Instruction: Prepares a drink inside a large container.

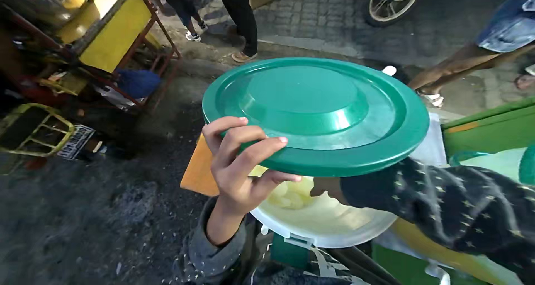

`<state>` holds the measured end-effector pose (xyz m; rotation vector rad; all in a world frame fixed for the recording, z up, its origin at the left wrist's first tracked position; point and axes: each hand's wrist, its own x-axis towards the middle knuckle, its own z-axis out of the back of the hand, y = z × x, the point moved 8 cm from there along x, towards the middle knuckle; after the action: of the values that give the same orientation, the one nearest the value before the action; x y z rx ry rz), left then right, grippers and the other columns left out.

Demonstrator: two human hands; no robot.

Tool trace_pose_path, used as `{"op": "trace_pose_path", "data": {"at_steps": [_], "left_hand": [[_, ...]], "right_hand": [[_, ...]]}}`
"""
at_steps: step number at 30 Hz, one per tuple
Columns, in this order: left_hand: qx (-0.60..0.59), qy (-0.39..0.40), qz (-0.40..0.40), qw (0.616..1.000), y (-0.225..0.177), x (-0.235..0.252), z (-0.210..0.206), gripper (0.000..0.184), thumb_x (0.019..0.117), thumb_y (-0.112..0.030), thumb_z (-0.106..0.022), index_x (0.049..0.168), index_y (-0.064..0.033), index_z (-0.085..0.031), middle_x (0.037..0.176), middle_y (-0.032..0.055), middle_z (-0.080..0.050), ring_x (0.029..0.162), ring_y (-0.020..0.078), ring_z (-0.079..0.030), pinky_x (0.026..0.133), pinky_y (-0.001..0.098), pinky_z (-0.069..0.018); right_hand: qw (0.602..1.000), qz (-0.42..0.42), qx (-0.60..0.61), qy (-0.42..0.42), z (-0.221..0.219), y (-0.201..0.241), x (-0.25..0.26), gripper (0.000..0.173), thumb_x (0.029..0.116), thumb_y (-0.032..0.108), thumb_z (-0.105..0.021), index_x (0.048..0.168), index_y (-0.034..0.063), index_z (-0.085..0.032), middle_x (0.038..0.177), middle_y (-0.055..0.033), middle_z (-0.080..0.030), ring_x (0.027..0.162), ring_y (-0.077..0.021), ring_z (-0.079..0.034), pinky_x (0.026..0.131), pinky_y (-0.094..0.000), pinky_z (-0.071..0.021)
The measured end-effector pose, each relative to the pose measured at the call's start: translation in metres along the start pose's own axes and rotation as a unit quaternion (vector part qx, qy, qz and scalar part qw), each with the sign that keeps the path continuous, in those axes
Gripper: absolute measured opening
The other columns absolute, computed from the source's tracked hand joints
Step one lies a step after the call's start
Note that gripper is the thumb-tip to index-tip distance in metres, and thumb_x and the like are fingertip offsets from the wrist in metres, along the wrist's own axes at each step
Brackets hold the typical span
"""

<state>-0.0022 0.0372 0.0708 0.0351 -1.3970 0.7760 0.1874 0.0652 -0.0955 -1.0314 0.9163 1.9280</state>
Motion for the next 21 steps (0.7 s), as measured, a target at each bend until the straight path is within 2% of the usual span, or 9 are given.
{"op": "trace_pose_path", "data": {"at_steps": [2, 4, 6, 9, 11, 14, 18, 20, 21], "left_hand": [[-0.003, -0.001, 0.000, 1.000, 0.000, 0.000, 0.000, 0.034, 0.0942, -0.051, -0.067, 0.099, -0.0177, -0.070, 0.103, -0.0077, -0.061, 0.122, 0.0101, -0.050, 0.114, 0.0341, -0.0300], [-0.003, 0.001, 0.002, 1.000, 0.000, 0.000, 0.000, 0.034, 0.0942, -0.052, -0.067, 0.099, -0.0181, -0.069, 0.103, -0.0084, -0.061, 0.123, 0.0091, -0.049, 0.115, 0.0337, -0.0290], [-0.001, 0.001, 0.001, 1.000, -0.001, 0.000, -0.001, 0.034, 0.0939, -0.052, -0.068, 0.099, -0.0181, -0.069, 0.102, -0.0082, -0.060, 0.122, 0.0088, -0.050, 0.115, 0.0336, -0.0291], [-0.003, 0.002, 0.002, 1.000, -0.001, 0.000, -0.001, 0.035, 0.0942, -0.052, -0.067, 0.098, -0.0174, -0.069, 0.102, -0.0075, -0.060, 0.122, 0.0092, -0.050, 0.115, 0.0331, -0.0297], [-0.001, 0.003, 0.002, 1.000, -0.001, 0.000, -0.001, 0.035, 0.0948, -0.052, -0.066, 0.098, -0.0174, -0.069, 0.102, -0.0076, -0.060, 0.122, 0.0092, -0.050, 0.114, 0.0325, -0.0304], [0.001, 0.003, 0.000, 1.000, -0.002, -0.001, -0.001, 0.035, 0.0949, -0.051, -0.066, 0.099, -0.0171, -0.069, 0.101, -0.0071, -0.061, 0.121, 0.0096, -0.050, 0.115, 0.0333, -0.0301], [0.003, 0.001, -0.002, 1.000, -0.002, -0.001, 0.000, 0.035, 0.0949, -0.051, -0.066, 0.098, -0.0170, -0.070, 0.100, -0.0069, -0.061, 0.120, 0.0098, -0.051, 0.114, 0.0337, -0.0300], [0.003, 0.001, -0.002, 1.000, -0.002, -0.001, -0.001, 0.036, 0.0950, -0.052, -0.066, 0.098, -0.0169, -0.070, 0.100, -0.0066, -0.060, 0.120, 0.0101, -0.051, 0.114, 0.0338, -0.0306], [0.004, 0.003, -0.002, 1.000, -0.003, -0.001, -0.001, 0.036, 0.0951, -0.052, -0.065, 0.098, -0.0169, -0.070, 0.101, -0.0064, -0.060, 0.120, 0.0101, -0.051, 0.114, 0.0335, -0.0308]], "right_hand": [[0.999, 0.036, 0.003, -0.039, 0.008, 0.006, -0.020, 0.041, 0.1016, 0.001, -0.052, 0.142, 0.0012, -0.060, 0.132, -0.0338, -0.061, 0.124, -0.0519, -0.057, 0.104, -0.0638, -0.0427], [0.989, -0.080, 0.108, -0.065, 0.016, 0.019, -0.048, 0.037, 0.1096, 0.005, -0.041, 0.140, -0.0121, -0.052, 0.142, -0.0351, -0.053, 0.138, -0.0469, -0.047, 0.116, -0.0542, -0.0314], [0.953, -0.158, 0.181, -0.183, 0.017, 0.005, -0.057, 0.041, 0.1103, 0.020, -0.046, 0.129, -0.0128, -0.061, 0.127, -0.0333, -0.063, 0.123, -0.0428, -0.060, 0.108, -0.0513, -0.0416], [0.985, -0.164, 0.010, -0.047, 0.019, 0.012, -0.085, 0.043, 0.1112, 0.013, -0.037, 0.152, 0.0002, -0.045, 0.131, -0.0325, -0.060, 0.126, -0.0476, -0.056, 0.104, -0.0594, -0.0410], [0.984, -0.173, -0.051, -0.014, 0.022, 0.021, -0.100, 0.045, 0.1099, 0.007, -0.038, 0.154, 0.0003, -0.042, 0.131, -0.0306, -0.061, 0.125, -0.0462, -0.057, 0.102, -0.0579, -0.0420], [0.981, -0.174, -0.091, -0.005, 0.026, 0.023, -0.104, 0.050, 0.1022, -0.002, -0.051, 0.152, 0.0007, -0.046, 0.125, -0.0293, -0.064, 0.120, -0.0461, -0.061, 0.100, -0.0581, -0.0463], [0.974, -0.171, -0.142, -0.052, 0.030, 0.019, -0.107, 0.052, 0.0989, -0.004, -0.055, 0.151, 0.0013, -0.047, 0.119, -0.0267, -0.067, 0.113, -0.0445, -0.065, 0.093, -0.0559, -0.0505], [0.962, -0.178, -0.133, -0.156, 0.036, 0.013, -0.109, 0.040, 0.1015, 0.000, -0.052, 0.141, 0.0028, -0.059, 0.118, -0.0246, -0.068, 0.111, -0.0429, -0.066, 0.090, -0.0554, -0.0521], [0.945, -0.176, -0.131, -0.244, 0.042, 0.011, -0.112, 0.028, 0.1021, 0.004, -0.054, 0.126, 0.0028, -0.069, 0.111, -0.0225, -0.071, 0.104, -0.0411, -0.069, 0.084, -0.0546, -0.0544]]}}
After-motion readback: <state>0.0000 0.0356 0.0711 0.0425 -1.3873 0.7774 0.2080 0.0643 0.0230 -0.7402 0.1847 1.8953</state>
